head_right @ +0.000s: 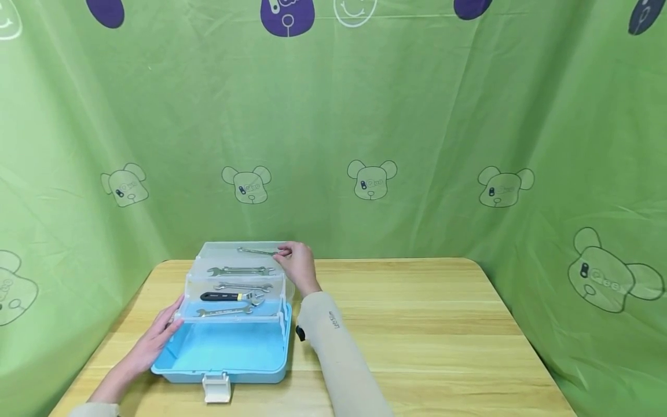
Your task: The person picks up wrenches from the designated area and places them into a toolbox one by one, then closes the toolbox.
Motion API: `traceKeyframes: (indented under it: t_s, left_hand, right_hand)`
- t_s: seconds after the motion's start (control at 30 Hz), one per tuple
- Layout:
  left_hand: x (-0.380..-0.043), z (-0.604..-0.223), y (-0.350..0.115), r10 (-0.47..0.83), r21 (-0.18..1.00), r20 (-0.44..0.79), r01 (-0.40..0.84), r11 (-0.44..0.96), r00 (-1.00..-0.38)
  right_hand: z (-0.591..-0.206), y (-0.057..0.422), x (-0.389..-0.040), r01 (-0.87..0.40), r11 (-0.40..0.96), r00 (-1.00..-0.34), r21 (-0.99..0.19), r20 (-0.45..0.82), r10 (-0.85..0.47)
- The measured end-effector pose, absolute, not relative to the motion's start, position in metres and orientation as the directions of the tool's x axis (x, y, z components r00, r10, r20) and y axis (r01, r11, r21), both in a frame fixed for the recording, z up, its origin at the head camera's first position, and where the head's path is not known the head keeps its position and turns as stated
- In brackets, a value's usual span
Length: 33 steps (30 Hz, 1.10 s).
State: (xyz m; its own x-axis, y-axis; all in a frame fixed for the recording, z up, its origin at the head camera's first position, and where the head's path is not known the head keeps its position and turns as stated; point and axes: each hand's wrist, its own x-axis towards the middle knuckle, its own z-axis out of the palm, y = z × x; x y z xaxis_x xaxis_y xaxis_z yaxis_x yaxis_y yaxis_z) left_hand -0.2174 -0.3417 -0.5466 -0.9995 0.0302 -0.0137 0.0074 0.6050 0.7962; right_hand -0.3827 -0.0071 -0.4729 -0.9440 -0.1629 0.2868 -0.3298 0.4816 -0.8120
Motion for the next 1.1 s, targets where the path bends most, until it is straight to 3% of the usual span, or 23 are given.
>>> traceKeyframes:
  t_s: [0.37,0.77,0.93,1.1]
  left_hand:
    - [-0.218,-0.546,-0.340,0.029,0.793,-0.017,0.004,0.610,-0.999]
    - [-0.219,-0.547,-0.342,0.033,0.797,-0.008,0.013,0.604,-0.999]
    - [-0.218,-0.546,-0.341,0.032,0.795,-0.007,0.014,0.606,-0.999]
    - [-0.216,-0.545,-0.343,0.049,0.807,-0.006,0.024,0.590,-0.999]
  right_hand:
    - [-0.473,-0.008,-0.381,-0.293,0.502,-0.953,-0.814,0.290,-0.087]
    - [-0.475,0.000,-0.380,-0.311,0.463,-0.950,-0.830,0.272,-0.151]
    - [-0.481,0.014,-0.381,-0.287,0.271,-0.948,-0.919,0.231,-0.219]
    - [-0.498,0.028,-0.385,-0.172,0.112,-0.975,-0.979,0.153,-0.162]
